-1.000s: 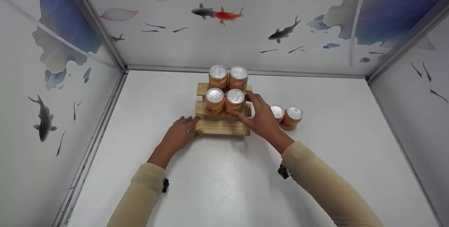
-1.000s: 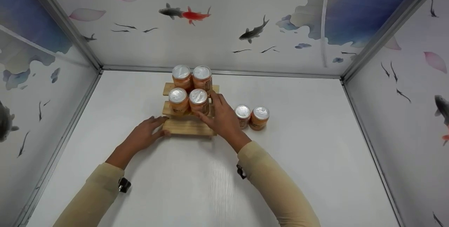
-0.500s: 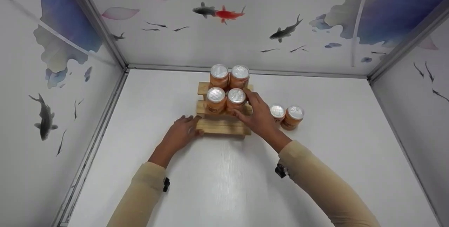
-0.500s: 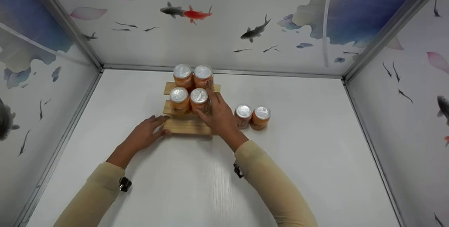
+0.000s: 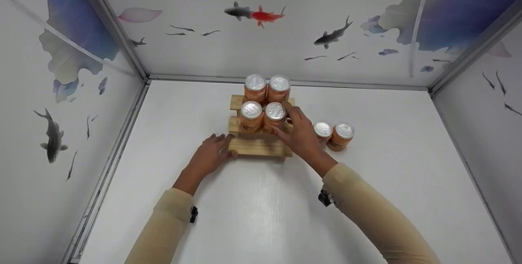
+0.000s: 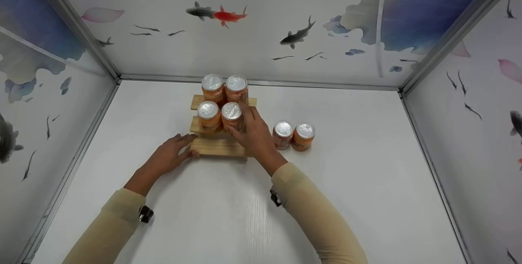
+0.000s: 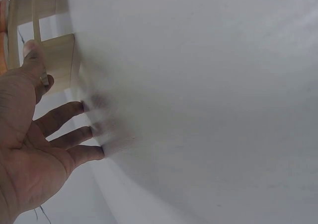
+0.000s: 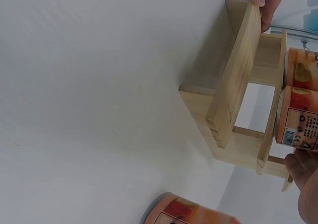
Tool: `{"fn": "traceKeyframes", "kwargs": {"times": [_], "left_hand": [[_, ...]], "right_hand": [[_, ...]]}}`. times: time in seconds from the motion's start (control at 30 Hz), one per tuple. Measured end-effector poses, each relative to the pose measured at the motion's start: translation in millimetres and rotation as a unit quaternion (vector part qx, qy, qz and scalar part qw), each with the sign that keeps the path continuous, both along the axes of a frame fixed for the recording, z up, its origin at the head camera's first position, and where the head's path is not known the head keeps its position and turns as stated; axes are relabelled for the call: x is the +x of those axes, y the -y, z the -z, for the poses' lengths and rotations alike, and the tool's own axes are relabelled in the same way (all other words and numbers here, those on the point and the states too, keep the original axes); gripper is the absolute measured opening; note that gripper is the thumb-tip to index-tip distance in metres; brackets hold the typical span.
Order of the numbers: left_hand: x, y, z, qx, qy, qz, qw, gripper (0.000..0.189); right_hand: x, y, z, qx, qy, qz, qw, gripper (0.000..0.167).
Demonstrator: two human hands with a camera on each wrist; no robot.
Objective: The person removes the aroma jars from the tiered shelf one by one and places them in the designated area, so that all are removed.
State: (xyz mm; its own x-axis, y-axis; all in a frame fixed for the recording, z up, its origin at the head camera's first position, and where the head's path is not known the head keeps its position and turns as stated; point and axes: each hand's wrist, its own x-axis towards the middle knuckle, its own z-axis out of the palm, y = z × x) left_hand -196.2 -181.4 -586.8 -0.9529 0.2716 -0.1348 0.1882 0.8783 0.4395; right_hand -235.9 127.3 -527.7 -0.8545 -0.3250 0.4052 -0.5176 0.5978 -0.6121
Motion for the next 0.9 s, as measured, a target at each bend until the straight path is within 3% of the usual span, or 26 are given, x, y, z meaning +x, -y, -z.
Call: {"fn": "traceKeyframes", "kwargs": {"times": [0.53, 0.9], "left_hand": [[-0.6, -0.9, -0.2, 0.004, 0.006, -0.008, 0.9999, 0.062], [0.5, 0.7, 0.7, 0.021, -0.009, 0.000, 0.9997, 0.063]], "right_hand": [[-0.9, 5.4, -0.4, -0.007, 0.008, 0.020, 0.9997, 0.084], [-1.8, 6.8, -0.4, -0.018, 0.000, 0.017, 0.9997, 0.082]]}}
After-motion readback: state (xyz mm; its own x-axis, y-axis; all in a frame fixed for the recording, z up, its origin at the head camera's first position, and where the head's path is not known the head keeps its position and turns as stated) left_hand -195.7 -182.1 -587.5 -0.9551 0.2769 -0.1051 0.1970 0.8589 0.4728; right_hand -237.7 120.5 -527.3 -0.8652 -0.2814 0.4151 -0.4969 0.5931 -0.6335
